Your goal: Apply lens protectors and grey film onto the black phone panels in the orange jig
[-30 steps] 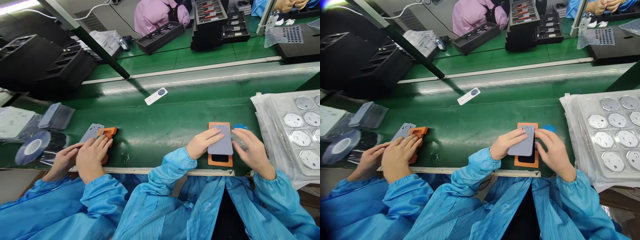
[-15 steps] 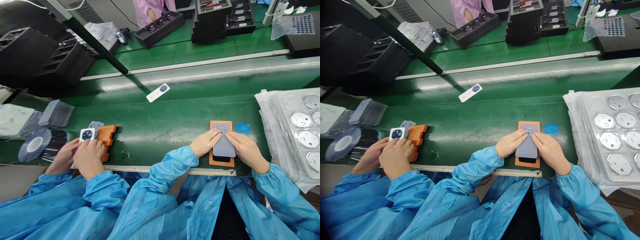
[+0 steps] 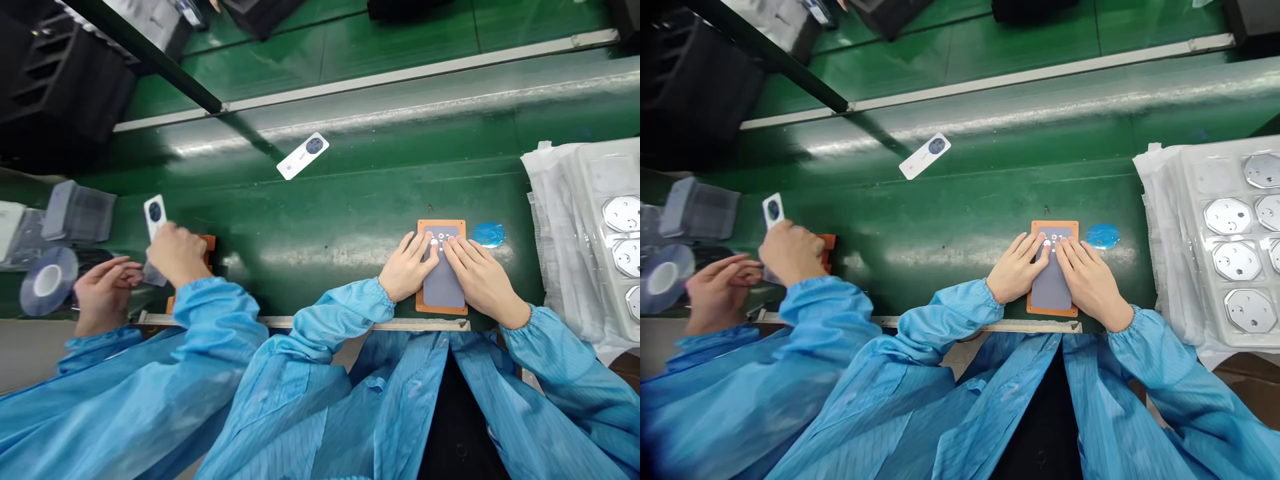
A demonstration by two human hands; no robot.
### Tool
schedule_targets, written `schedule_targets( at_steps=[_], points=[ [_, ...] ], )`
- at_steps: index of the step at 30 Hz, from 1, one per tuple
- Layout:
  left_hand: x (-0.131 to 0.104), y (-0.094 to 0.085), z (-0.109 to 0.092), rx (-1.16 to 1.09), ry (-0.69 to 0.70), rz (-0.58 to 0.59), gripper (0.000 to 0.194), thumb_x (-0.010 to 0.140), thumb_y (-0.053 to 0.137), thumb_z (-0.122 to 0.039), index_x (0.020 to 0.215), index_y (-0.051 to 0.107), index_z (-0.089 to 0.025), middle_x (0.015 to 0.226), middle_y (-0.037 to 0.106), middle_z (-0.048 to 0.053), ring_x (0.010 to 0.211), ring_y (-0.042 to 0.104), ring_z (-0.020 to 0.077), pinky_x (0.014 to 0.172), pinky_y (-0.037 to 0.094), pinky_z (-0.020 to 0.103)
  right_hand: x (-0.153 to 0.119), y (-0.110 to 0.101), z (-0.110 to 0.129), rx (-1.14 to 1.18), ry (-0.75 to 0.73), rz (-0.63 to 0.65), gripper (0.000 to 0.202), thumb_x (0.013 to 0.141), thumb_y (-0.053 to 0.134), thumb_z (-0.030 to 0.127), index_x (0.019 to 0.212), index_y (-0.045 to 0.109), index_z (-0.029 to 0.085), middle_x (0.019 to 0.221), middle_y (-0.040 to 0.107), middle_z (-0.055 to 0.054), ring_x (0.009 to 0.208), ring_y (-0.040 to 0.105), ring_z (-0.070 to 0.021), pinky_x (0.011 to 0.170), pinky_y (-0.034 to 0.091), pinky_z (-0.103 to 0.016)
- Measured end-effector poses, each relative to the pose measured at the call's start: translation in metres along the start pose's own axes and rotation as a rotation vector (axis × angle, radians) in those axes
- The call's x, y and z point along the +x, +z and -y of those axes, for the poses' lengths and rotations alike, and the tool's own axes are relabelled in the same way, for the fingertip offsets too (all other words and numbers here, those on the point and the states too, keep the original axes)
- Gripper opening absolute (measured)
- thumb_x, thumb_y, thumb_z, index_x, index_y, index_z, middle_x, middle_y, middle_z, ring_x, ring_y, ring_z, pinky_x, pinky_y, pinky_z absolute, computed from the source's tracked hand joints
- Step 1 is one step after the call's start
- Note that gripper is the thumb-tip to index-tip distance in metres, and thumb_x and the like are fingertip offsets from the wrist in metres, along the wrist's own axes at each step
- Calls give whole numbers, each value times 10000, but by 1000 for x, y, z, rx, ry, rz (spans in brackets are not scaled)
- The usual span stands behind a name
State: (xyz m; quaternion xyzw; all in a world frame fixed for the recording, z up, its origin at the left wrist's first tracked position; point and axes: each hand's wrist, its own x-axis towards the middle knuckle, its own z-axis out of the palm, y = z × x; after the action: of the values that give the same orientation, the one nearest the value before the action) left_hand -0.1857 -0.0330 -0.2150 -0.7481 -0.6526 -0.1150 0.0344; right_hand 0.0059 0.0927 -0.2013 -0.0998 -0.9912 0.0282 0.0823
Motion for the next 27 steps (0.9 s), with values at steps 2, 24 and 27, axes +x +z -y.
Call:
schedule_targets(
  at_steps=[2,24,27],
  points=[
    [0,-2,0,8,9,5,387,1008,463,-148,1362,612,-97,1525,562,268,1460,536,340,1228,439,564,-1,-2,0,-7,-10,9,551,995,398,96,1531,481,-1,1552,543,-254,1461,514,-359,1208,425,-530],
    [4,-11,12,36,111,82,356,1042,403,-140,1323,603,-54,1509,565,293,1406,580,320,1186,479,524,-6,1,2,118,28,-28,639,981,360,66,1620,347,71,1571,538,-213,1484,498,-344,1208,428,-548],
    [2,-8,10,-15,70,94,379,1035,405,-137,1357,587,-53,1544,531,291,1421,562,330,1186,468,530,-6,4,-5,164,26,-29,701,937,367,28,1632,347,113,1582,540,-173,1493,493,-318,1224,404,-560]
  ],
)
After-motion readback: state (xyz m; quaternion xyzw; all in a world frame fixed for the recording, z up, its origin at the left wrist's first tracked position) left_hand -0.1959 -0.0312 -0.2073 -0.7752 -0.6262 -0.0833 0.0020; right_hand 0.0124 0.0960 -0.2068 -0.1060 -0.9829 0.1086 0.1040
